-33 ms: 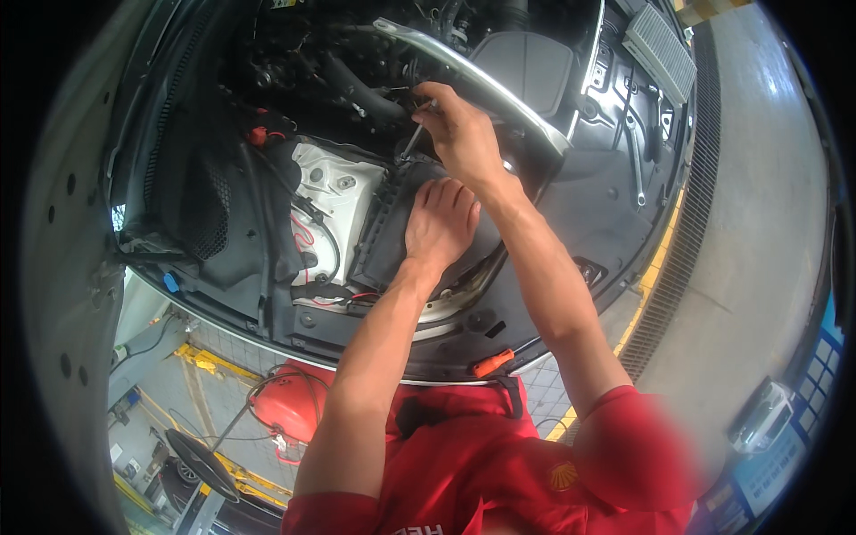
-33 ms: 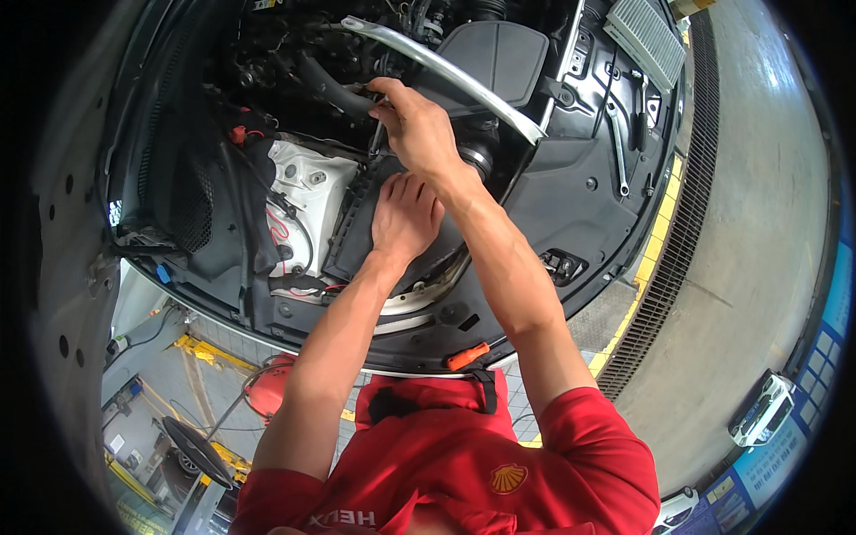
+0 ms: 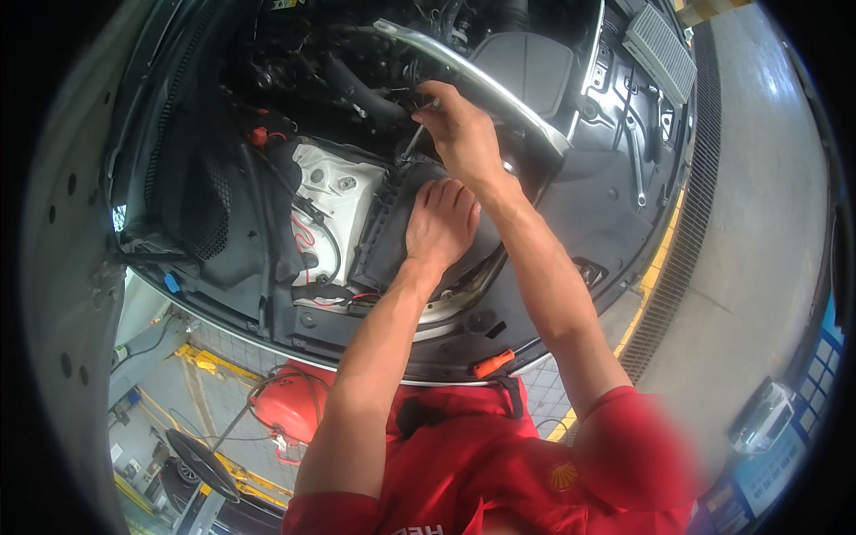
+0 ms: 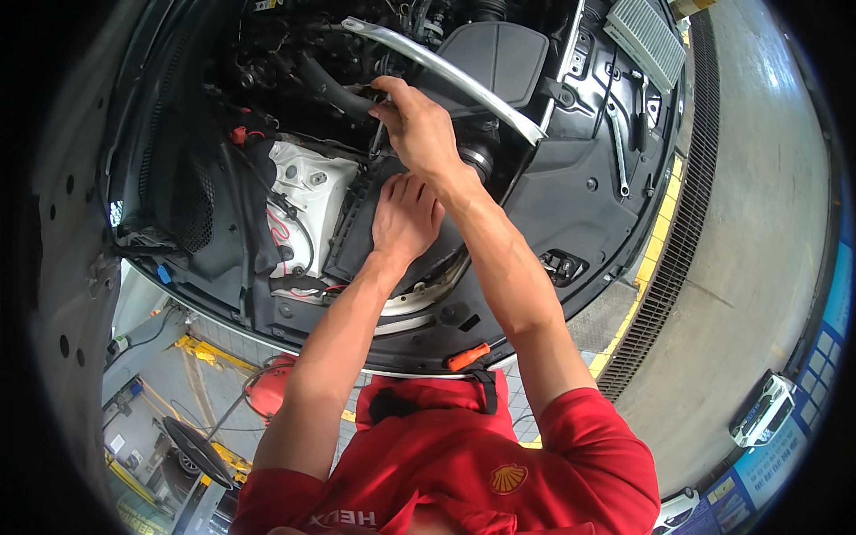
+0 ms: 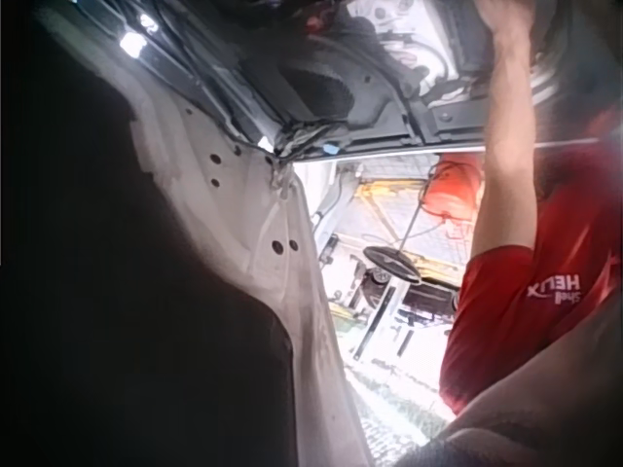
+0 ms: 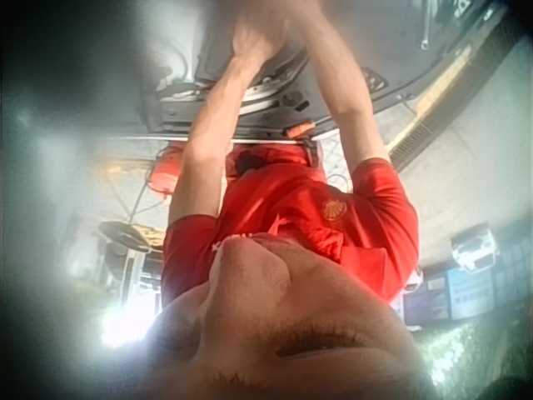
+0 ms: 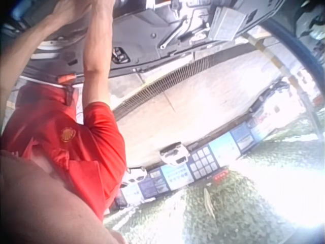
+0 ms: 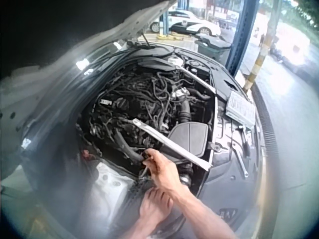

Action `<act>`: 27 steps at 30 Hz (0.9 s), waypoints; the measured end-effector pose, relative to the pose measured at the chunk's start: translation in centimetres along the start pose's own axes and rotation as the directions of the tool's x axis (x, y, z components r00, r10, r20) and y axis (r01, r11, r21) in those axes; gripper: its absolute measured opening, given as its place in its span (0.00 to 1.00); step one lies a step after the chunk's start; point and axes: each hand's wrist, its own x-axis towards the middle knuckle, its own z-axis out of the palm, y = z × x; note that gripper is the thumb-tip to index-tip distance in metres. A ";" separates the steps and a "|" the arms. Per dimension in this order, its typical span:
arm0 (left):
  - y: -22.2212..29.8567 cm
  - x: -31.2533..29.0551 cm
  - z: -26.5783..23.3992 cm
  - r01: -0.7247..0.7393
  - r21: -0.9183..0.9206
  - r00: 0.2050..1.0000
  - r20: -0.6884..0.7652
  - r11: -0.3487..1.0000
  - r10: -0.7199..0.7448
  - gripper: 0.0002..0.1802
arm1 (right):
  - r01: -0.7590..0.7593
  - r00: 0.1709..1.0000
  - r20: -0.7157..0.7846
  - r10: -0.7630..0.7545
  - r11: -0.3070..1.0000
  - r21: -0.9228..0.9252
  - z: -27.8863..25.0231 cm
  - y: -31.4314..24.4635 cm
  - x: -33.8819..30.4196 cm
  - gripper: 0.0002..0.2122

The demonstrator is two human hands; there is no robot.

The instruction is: The person removes the engine cover and air intake duct, then installs a new air filter into the housing. They reattach the duct and secure the engine cover using a wrench and screwdriver.

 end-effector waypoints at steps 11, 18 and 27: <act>0.1 0.0 0.0 0.001 -0.008 1.000 0.008 1.000 -0.001 0.11 | 0.052 0.996 0.071 -0.062 0.990 0.135 -0.7 1.0 -0.5 0.21; 0.1 0.1 0.0 0.017 -0.011 0.999 0.029 1.000 -0.016 0.12 | -0.115 0.991 -0.064 0.121 0.990 0.087 0.8 0.9 -0.2 0.17; 0.1 0.1 0.0 0.005 -0.018 1.000 0.009 1.000 -0.005 0.15 | -0.225 0.957 0.252 0.141 0.912 0.343 -0.8 1.8 -0.5 0.10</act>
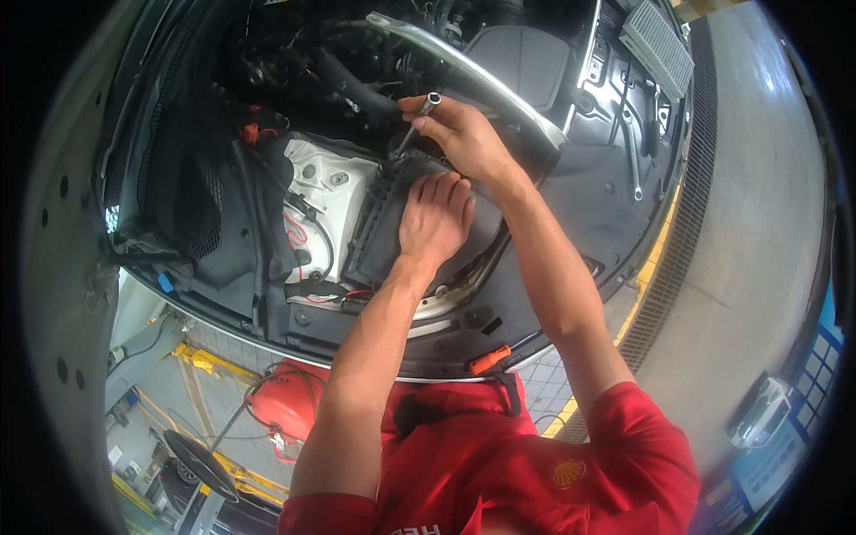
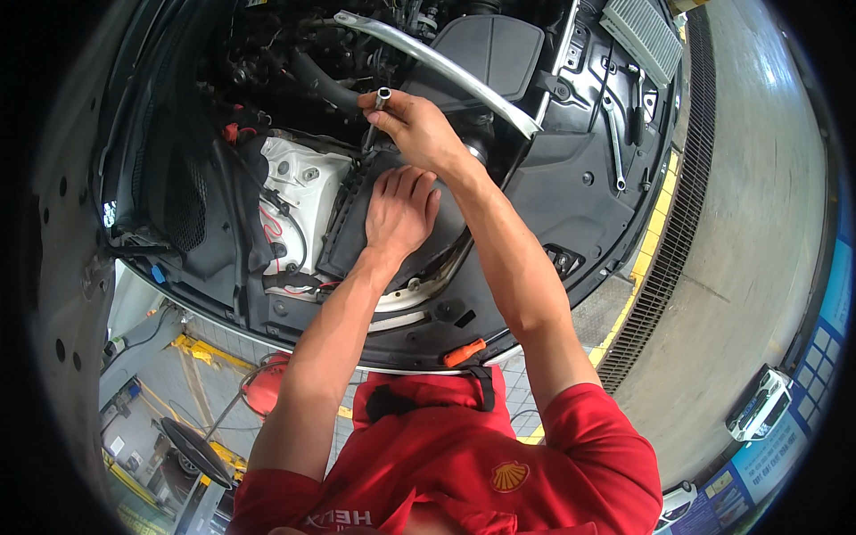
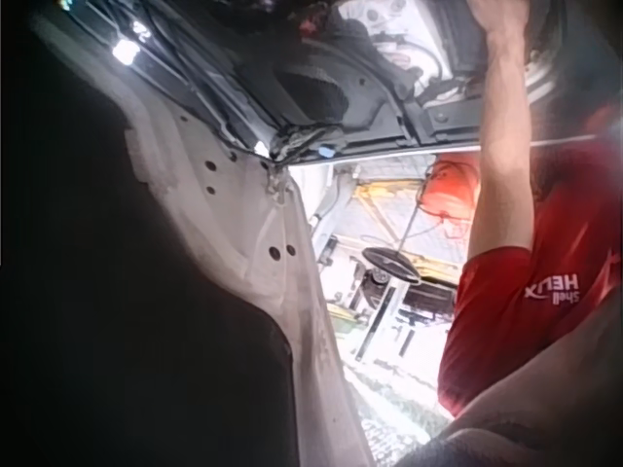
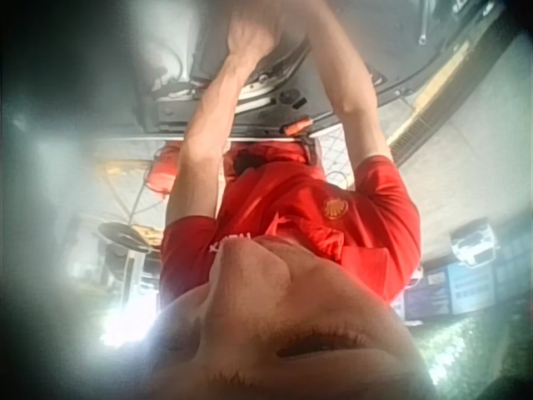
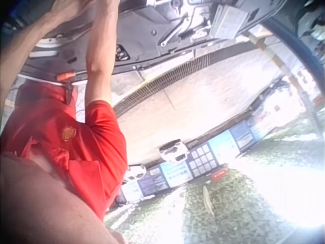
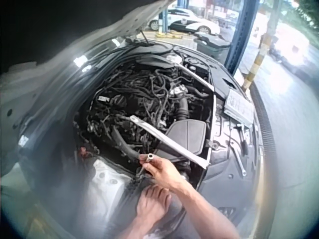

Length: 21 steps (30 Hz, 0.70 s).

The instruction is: The person removes the engine cover and air intake duct, then installs a new air filter into the housing. They reattach the duct and secure the engine cover using a wrench and screwdriver.

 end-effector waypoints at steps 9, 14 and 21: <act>-0.1 -0.2 0.2 0.019 0.086 0.999 0.037 0.996 -0.022 0.19 | -0.078 0.921 -0.365 0.137 0.982 0.172 4.3 0.3 0.3 0.12; -0.1 -0.4 0.4 0.027 0.057 0.999 0.045 0.998 -0.030 0.20 | 0.035 0.975 -0.220 0.014 0.975 0.220 3.9 0.1 -0.5 0.06; 0.0 -0.1 -0.1 0.099 0.070 0.973 0.204 0.993 -0.111 0.24 | 0.047 0.938 -0.345 0.040 0.969 0.242 5.3 1.1 -0.2 0.06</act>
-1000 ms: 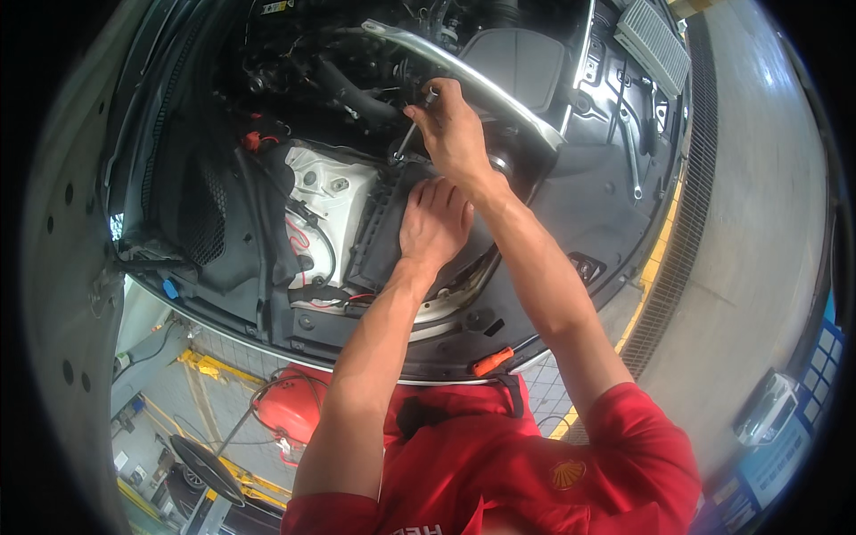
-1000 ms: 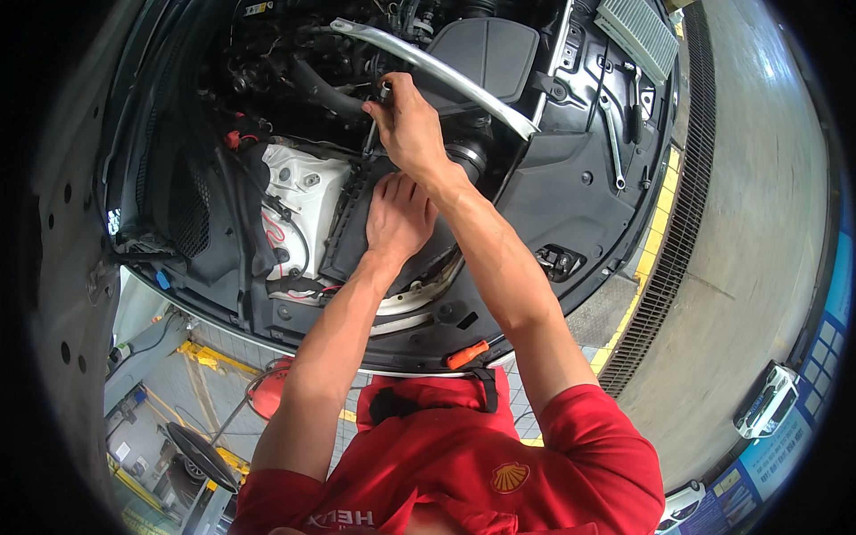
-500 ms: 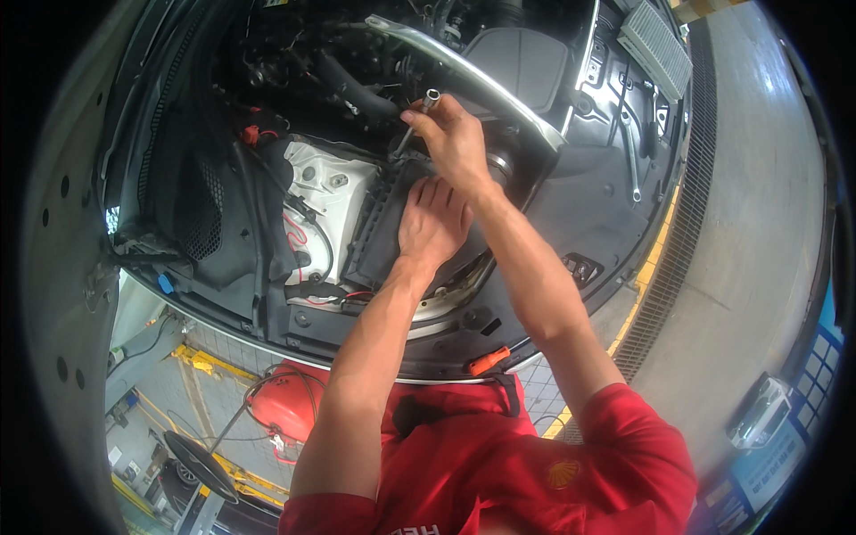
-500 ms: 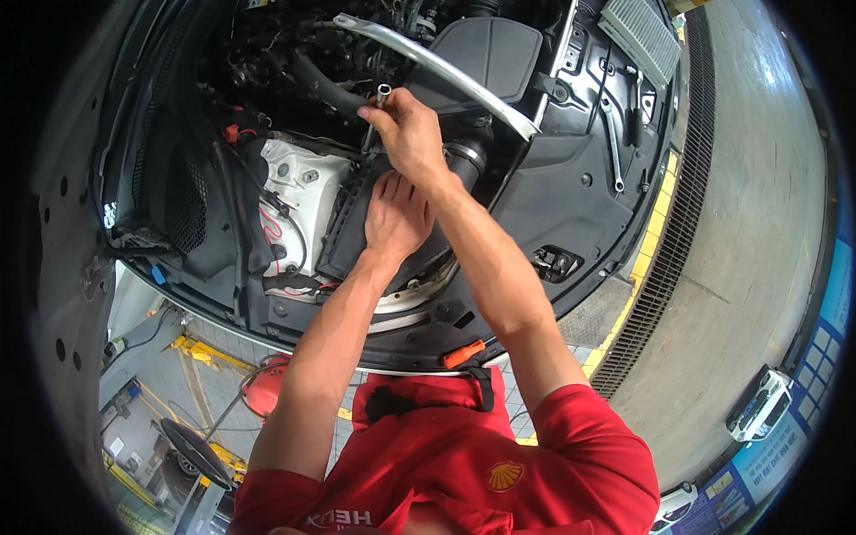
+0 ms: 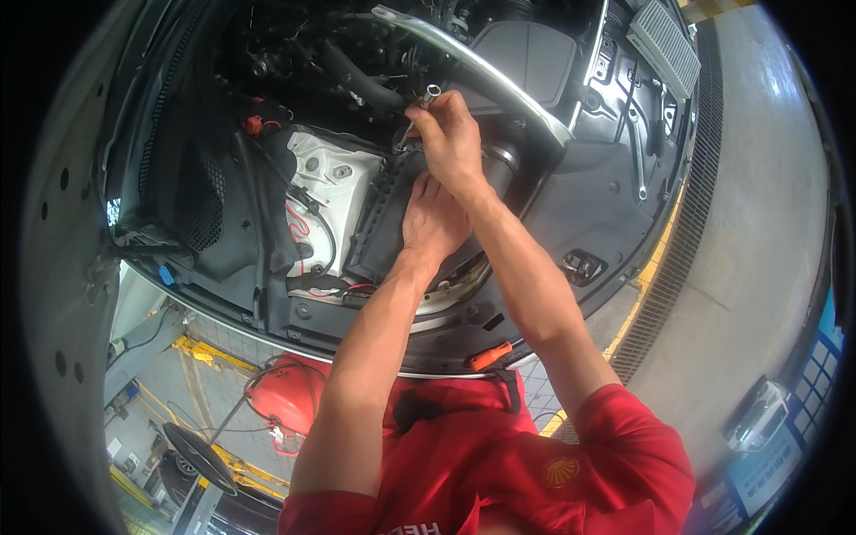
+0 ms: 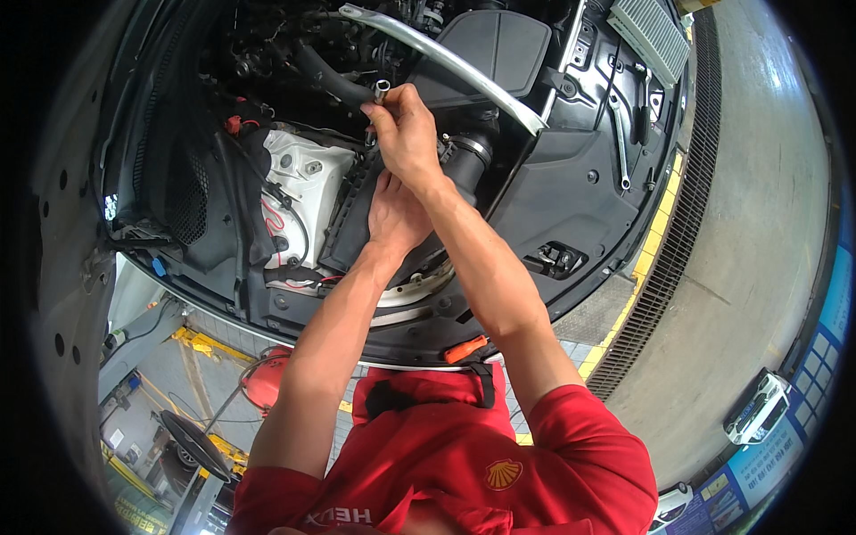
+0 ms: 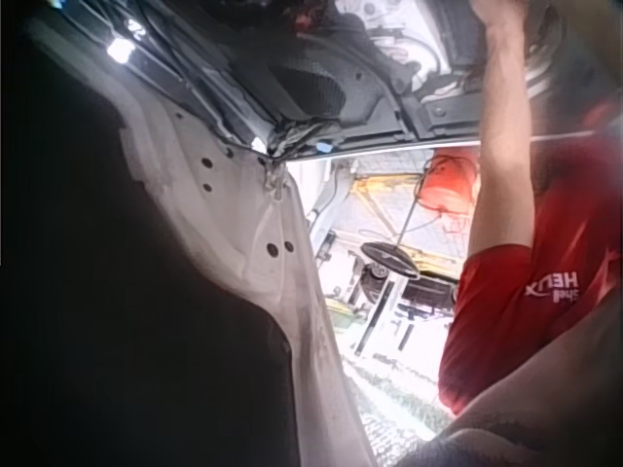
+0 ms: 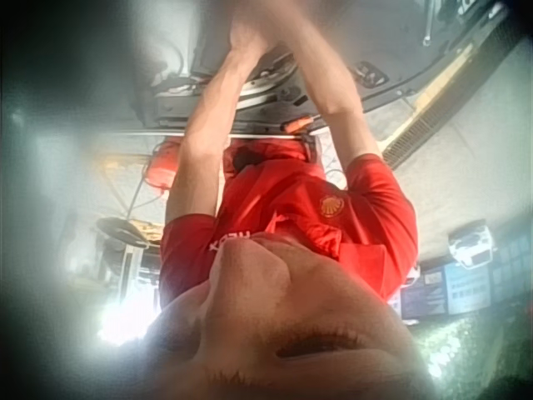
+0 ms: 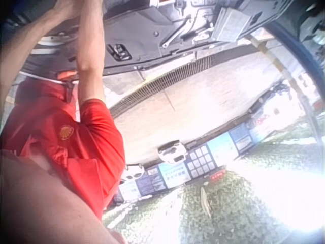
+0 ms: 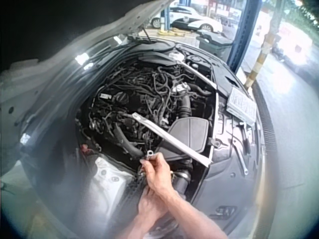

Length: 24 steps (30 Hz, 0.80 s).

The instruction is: The person removes the engine cover and air intake duct, then installs a new air filter into the housing. They reattach the duct and secure the engine cover using a wrench and screwdriver.

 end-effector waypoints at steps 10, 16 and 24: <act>-0.1 0.1 0.0 -0.002 -0.045 1.000 0.019 0.999 0.002 0.25 | 0.109 0.990 0.090 -0.109 0.994 0.008 -0.3 0.3 -0.2 0.04; -0.1 0.1 -0.2 0.009 -0.081 0.997 0.078 0.997 -0.002 0.24 | -0.026 0.997 -0.075 0.009 0.973 -0.229 0.4 0.8 -0.1 0.05; -0.2 -0.1 0.4 0.014 -0.020 0.999 0.051 1.000 -0.013 0.25 | 0.125 0.992 0.023 -0.123 0.990 -0.062 -0.4 0.6 -0.1 0.09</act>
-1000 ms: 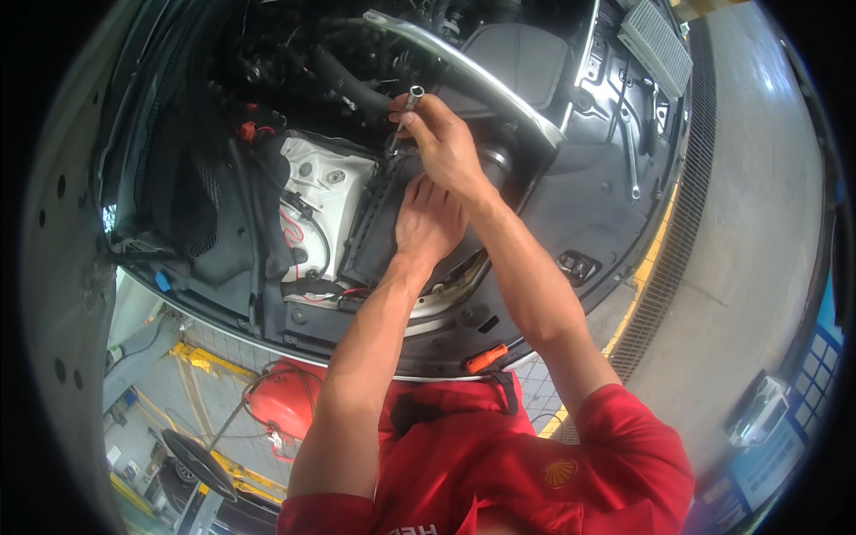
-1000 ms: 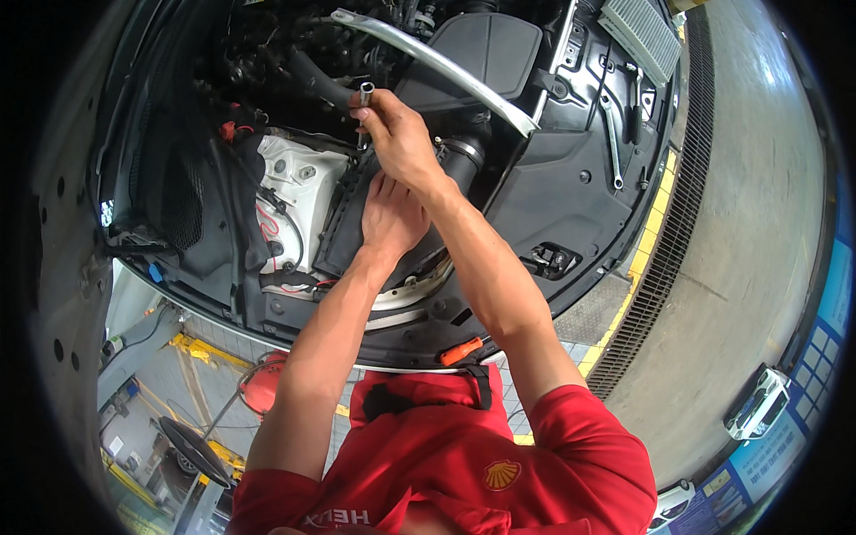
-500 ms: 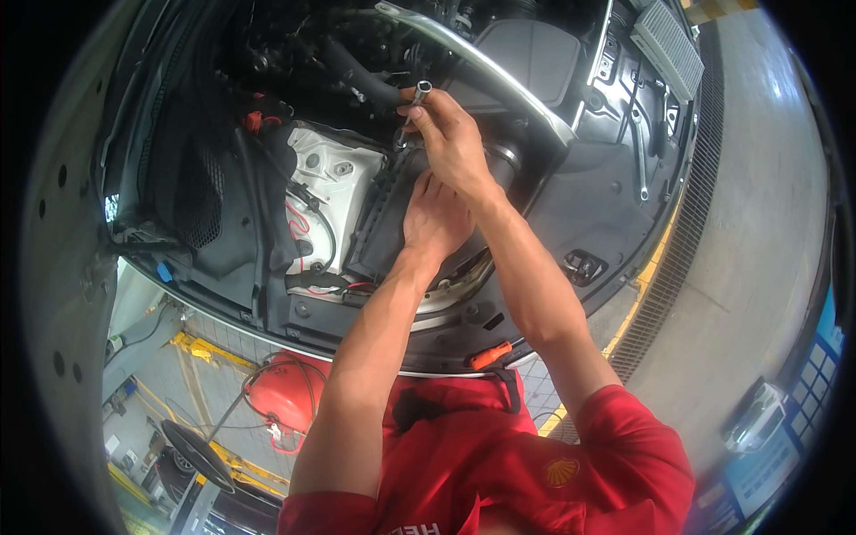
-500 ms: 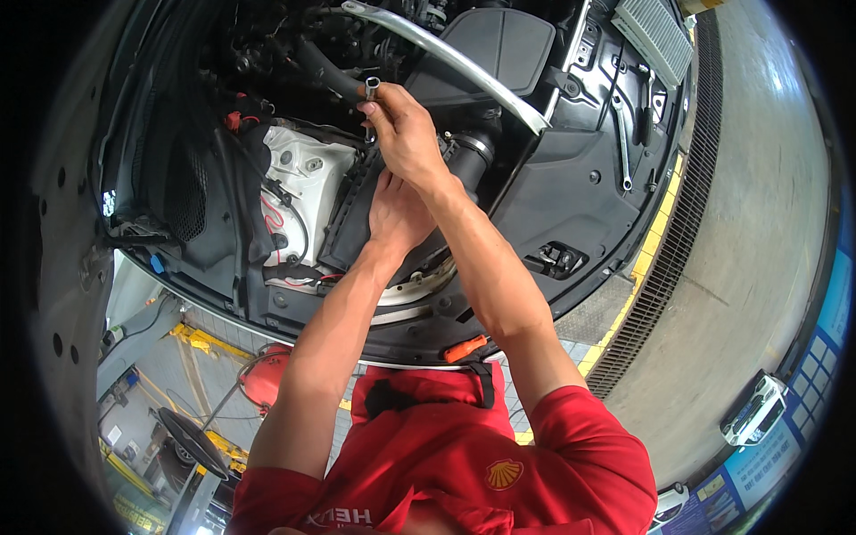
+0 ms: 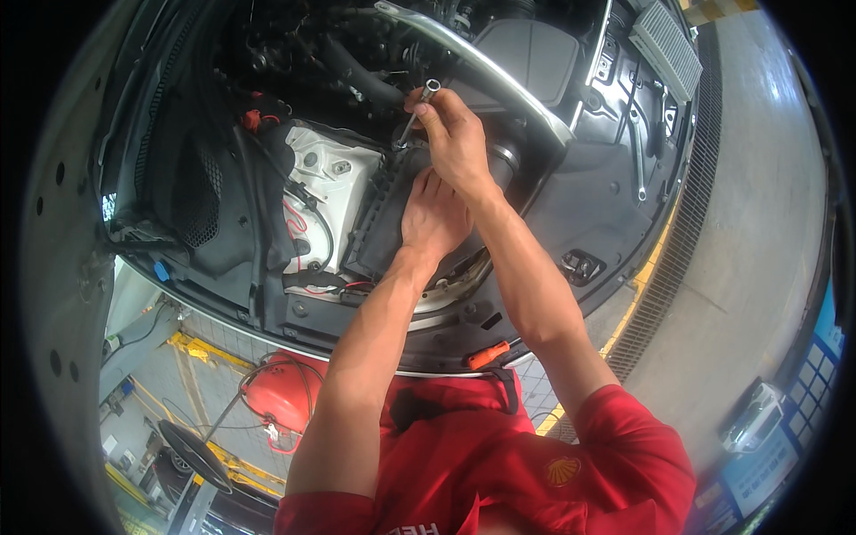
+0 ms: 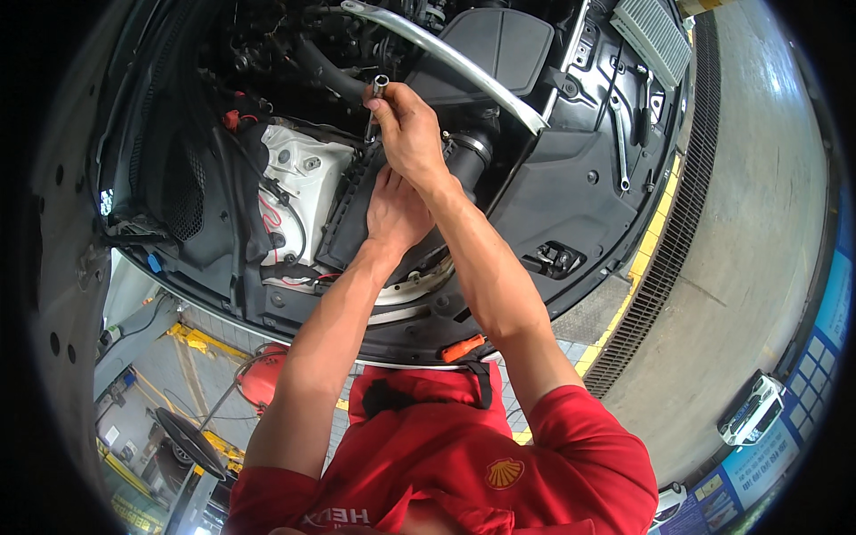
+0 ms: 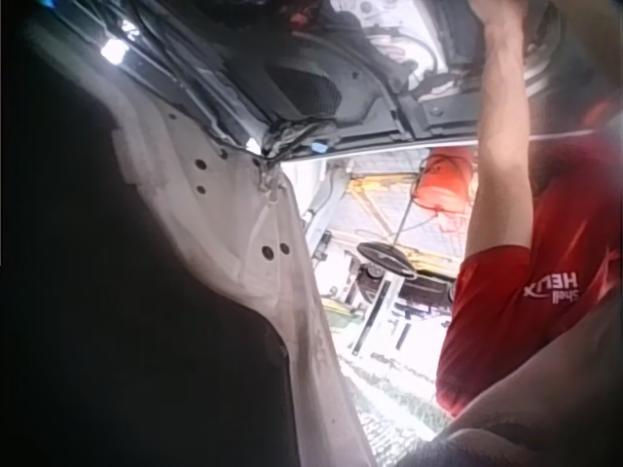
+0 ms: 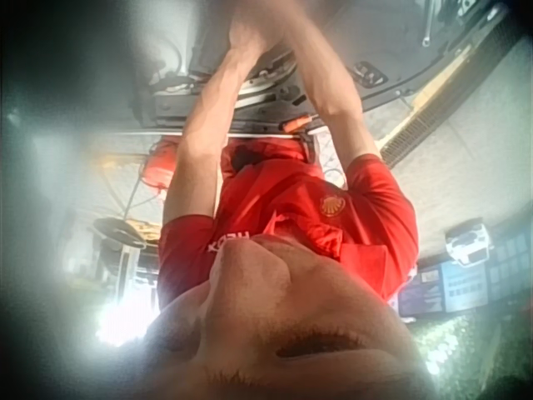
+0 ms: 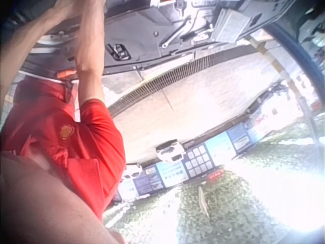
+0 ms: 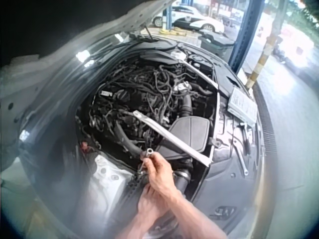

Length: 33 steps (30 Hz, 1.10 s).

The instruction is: The person removes the engine cover and air intake duct, then installs a new air filter into the housing. They reattach the duct and secure the engine cover using a wrench and screwdriver.

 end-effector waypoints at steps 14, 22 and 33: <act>0.0 0.0 0.1 -0.036 -0.010 0.995 -0.091 0.999 0.034 0.22 | -0.041 0.999 0.002 0.041 0.999 0.023 -0.3 -0.2 0.1 0.08; 0.4 0.3 -0.5 -0.035 0.043 0.994 -0.103 0.998 0.039 0.22 | -0.056 0.998 -0.036 0.054 0.998 -0.040 -0.1 0.5 0.2 0.08; 0.5 0.2 -1.3 0.036 -0.021 0.996 0.082 0.999 -0.034 0.27 | -0.177 0.967 -0.180 0.180 0.984 0.031 1.0 -1.0 -0.4 0.07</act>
